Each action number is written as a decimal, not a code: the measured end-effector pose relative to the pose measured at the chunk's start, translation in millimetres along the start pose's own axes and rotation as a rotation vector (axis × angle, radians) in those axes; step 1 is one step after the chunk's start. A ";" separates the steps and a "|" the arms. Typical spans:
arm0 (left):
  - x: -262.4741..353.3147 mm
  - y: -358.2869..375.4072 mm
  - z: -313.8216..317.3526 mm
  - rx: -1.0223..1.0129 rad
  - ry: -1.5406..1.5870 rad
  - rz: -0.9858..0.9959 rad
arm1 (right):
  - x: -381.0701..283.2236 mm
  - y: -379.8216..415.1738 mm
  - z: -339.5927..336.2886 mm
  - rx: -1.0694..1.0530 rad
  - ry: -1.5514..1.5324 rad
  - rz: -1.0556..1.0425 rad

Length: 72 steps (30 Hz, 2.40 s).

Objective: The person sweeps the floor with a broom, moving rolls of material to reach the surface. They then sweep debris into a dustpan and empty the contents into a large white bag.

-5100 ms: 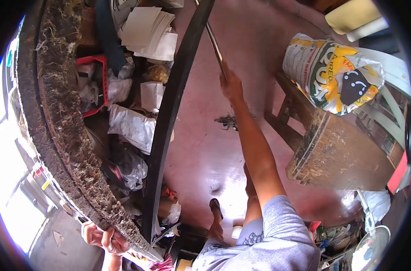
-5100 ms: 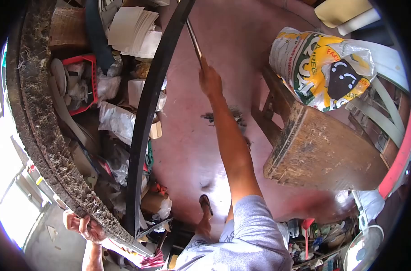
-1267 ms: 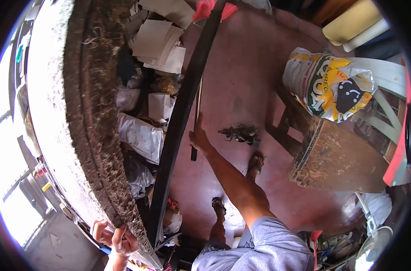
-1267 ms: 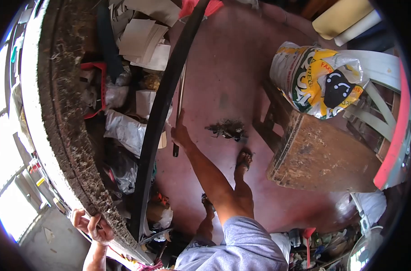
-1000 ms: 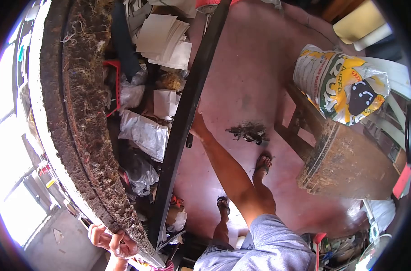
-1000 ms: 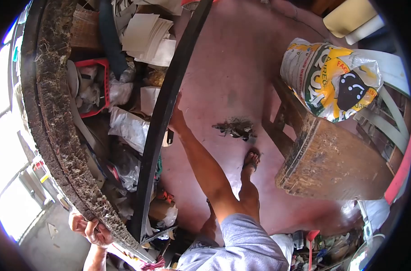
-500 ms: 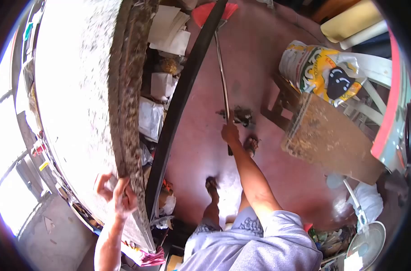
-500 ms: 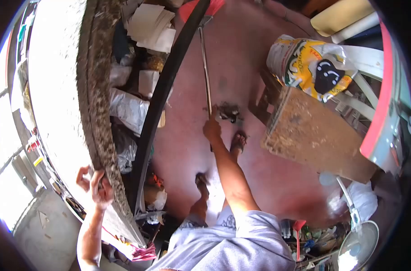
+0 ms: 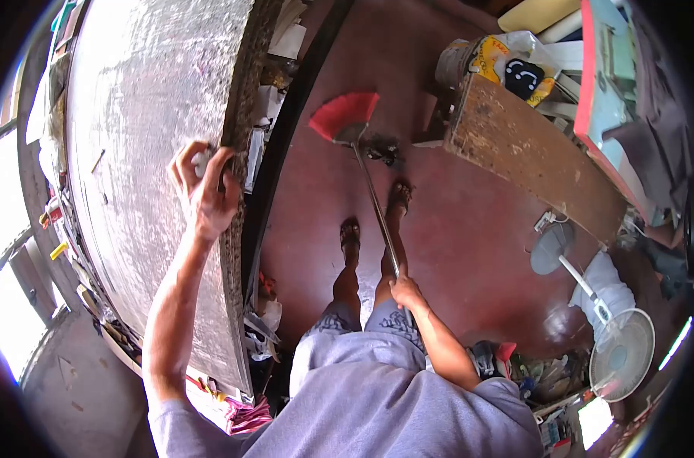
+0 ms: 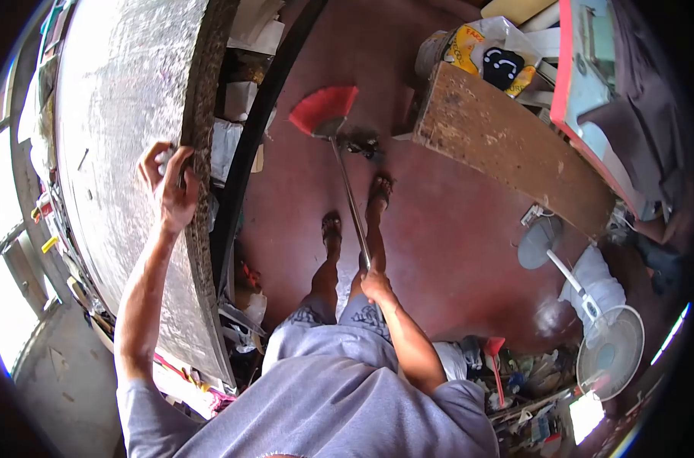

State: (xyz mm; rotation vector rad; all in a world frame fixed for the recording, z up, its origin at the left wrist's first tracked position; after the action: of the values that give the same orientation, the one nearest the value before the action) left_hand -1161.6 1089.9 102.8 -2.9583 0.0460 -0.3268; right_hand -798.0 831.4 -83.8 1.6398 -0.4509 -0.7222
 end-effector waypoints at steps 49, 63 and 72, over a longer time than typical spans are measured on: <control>0.6 3.4 -8.2 0.049 -0.010 0.039 | 2.5 3.2 -8.5 0.415 0.154 -0.228; -3.6 4.5 -10.5 0.087 0.032 0.081 | -62.4 93.3 0.7 0.666 0.063 -0.453; -3.0 6.8 -5.4 0.117 -0.042 0.124 | -61.9 -40.4 -16.1 0.560 0.209 -0.234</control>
State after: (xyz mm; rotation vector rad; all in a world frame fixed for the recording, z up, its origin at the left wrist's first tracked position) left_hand -1165.8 1082.5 106.2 -2.8293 0.1972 -0.2425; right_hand -836.3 891.6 -109.1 2.2986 -0.3275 -0.6152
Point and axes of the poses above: each hand's wrist, its own y-axis away from the middle knuckle, its own z-axis out of the palm, x = y × z, the point moved 3 cm from there along -y, towards the middle knuckle, and after that the axes turned 7 degrees about -z, right-handed, at the moved point
